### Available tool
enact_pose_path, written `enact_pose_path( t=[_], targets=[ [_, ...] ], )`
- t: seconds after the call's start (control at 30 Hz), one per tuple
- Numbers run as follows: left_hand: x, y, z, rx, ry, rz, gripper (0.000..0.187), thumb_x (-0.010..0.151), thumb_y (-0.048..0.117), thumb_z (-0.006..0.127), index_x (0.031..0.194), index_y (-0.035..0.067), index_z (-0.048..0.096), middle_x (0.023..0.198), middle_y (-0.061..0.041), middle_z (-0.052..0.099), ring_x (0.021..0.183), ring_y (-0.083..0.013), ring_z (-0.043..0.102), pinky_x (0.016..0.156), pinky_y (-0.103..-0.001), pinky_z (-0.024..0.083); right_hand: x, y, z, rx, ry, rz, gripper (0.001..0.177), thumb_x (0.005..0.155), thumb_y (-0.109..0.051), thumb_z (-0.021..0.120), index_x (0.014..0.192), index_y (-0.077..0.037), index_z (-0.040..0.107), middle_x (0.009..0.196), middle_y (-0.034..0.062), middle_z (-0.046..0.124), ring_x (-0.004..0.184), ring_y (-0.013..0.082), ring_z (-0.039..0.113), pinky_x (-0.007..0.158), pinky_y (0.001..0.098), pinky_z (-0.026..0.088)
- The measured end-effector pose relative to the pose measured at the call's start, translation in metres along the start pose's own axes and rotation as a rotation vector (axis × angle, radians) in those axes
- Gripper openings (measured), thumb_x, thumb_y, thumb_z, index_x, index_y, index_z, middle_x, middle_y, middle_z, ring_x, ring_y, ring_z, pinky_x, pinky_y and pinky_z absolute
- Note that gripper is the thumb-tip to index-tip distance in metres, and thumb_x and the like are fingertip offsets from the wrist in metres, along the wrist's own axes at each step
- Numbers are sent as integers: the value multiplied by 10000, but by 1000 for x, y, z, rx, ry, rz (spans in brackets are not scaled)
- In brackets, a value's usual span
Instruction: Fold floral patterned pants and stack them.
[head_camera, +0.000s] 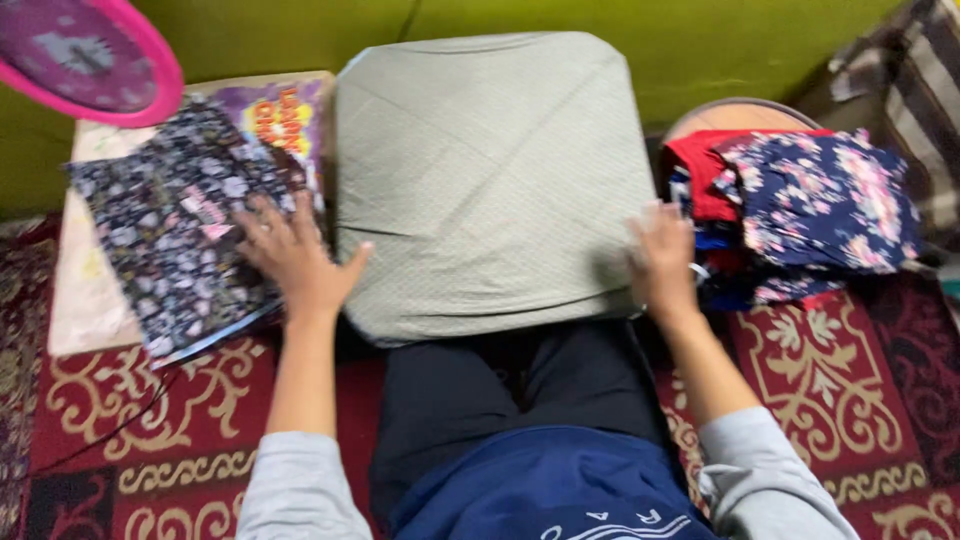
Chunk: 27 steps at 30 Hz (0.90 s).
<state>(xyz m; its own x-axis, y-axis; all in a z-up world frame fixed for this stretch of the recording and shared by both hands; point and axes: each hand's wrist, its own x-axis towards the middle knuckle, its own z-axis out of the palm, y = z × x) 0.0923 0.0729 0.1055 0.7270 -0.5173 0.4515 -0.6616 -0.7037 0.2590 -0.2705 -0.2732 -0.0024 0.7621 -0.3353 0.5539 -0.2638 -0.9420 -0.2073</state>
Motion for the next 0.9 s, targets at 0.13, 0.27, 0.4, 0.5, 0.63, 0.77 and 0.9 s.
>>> enact_pose_path(
  t=[0.13, 0.27, 0.4, 0.5, 0.63, 0.77, 0.9],
  targets=[
    [2, 124, 81, -275, -136, 262, 1043, 645, 430, 911, 1543, 185, 441, 1633, -279, 155, 1473, -575, 99, 1135, -727, 72, -51, 74, -77, -359, 138, 240, 592, 807, -177, 857, 1366, -111, 675, 1435, 188, 571, 1353, 446, 479, 1114, 566, 359],
    [-25, 267, 150, -459, -269, 605, 865, 705, 387, 887, 1480, 285, 514, 1599, -187, 314, 1502, -501, 165, 1160, -689, 150, -81, 103, -96, -128, 173, 296, 528, 801, 34, 820, 1309, -62, 713, 1245, 183, 707, 1223, 399, 641, 1088, 492, 455],
    [-64, 383, 202, -603, -330, 771, 884, 714, 301, 869, 1501, 318, 468, 1632, -167, 315, 1475, -513, 323, 1120, -645, 373, -80, 113, -88, -59, 227, 423, 303, 907, -16, 765, 1191, -120, 765, 1157, 116, 754, 1151, 336, 688, 1065, 440, 478],
    [-74, 434, 223, -781, -428, 776, 877, 798, 147, 773, 1559, 332, 379, 1649, -192, 293, 1445, -527, 394, 1183, -565, 401, -61, 103, -93, -76, 271, 571, 218, 960, -104, 742, 1157, -193, 773, 1094, 59, 760, 1102, 319, 689, 997, 454, 492],
    [-59, 447, 191, -1067, -443, 664, 874, 832, -100, 622, 1548, 311, 334, 1651, -284, 196, 1395, -554, 418, 1148, -534, 478, -1, 29, -130, -70, 427, 440, 218, 956, -24, 725, 1153, -111, 761, 1099, 115, 758, 1070, 378, 679, 958, 485, 487],
    [-24, 391, 205, -1322, -328, 637, 343, 867, 84, 729, 1193, 139, 636, 1299, -140, 636, 1256, -370, 605, 1049, -450, 501, 34, -27, -116, 38, 456, 204, 153, 953, -141, 748, 1106, -143, 761, 1057, 47, 772, 1003, 307, 711, 910, 447, 502],
    [-2, 255, 141, -1257, -200, 683, 248, 897, 138, 759, 1129, 135, 673, 1338, -105, 635, 1255, -319, 608, 1025, -396, 506, 41, -77, -93, 172, 347, 65, 269, 888, -241, 791, 1146, -169, 762, 1197, 45, 756, 1097, 296, 698, 936, 447, 505]
  ],
)
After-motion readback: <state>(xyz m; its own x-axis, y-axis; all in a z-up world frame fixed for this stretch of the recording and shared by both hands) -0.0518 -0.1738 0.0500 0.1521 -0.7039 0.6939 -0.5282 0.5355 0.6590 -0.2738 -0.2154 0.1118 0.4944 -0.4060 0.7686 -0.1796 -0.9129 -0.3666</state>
